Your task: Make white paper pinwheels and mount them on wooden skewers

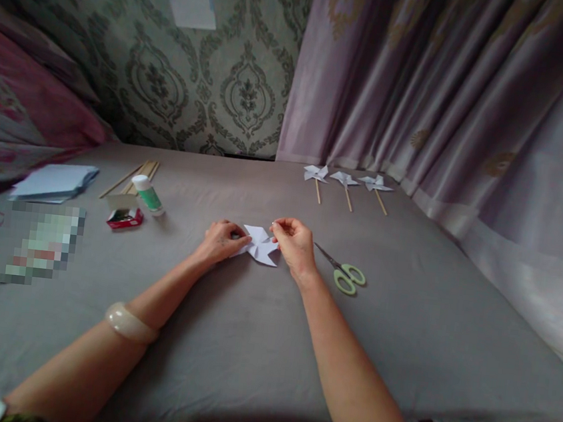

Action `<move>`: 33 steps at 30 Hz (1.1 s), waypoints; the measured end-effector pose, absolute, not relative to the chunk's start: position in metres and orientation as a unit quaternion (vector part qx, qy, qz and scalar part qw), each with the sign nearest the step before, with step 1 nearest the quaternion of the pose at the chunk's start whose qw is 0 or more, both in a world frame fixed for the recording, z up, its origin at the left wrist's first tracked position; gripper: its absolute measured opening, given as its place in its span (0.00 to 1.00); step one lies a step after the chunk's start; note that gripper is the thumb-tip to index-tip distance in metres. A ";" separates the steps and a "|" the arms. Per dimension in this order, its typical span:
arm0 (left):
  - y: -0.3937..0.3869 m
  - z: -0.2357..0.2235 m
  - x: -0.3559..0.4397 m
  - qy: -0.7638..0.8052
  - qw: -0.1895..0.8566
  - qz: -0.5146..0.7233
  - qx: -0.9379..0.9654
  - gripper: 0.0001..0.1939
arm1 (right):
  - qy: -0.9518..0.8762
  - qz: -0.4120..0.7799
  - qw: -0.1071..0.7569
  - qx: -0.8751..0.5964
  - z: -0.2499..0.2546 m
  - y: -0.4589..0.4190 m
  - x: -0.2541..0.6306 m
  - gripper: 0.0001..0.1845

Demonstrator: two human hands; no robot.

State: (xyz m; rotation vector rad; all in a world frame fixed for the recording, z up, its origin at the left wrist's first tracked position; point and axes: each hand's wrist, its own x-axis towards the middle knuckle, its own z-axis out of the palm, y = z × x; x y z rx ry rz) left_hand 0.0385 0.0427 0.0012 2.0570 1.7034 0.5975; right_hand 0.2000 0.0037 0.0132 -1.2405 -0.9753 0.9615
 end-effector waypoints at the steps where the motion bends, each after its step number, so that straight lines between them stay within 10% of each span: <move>1: 0.042 0.002 0.039 0.613 0.202 0.212 0.734 0.11 | -0.424 0.413 0.599 -0.539 0.013 0.004 0.200 0.15; 6: 0.042 0.002 0.038 0.619 0.216 0.202 0.727 0.12 | -0.482 0.385 0.535 -0.577 0.012 0.006 0.216 0.10; 16: 0.037 0.006 0.040 0.628 0.211 0.170 0.730 0.14 | -0.672 0.176 0.111 -0.710 0.016 -0.006 0.255 0.06; 25: 0.040 0.002 0.038 0.612 0.273 0.222 0.708 0.11 | -0.771 0.142 0.173 -0.597 0.023 -0.012 0.238 0.10; 33: 0.034 -0.002 0.036 0.482 0.539 0.431 0.540 0.12 | -0.786 0.163 0.282 -0.526 0.029 -0.012 0.228 0.06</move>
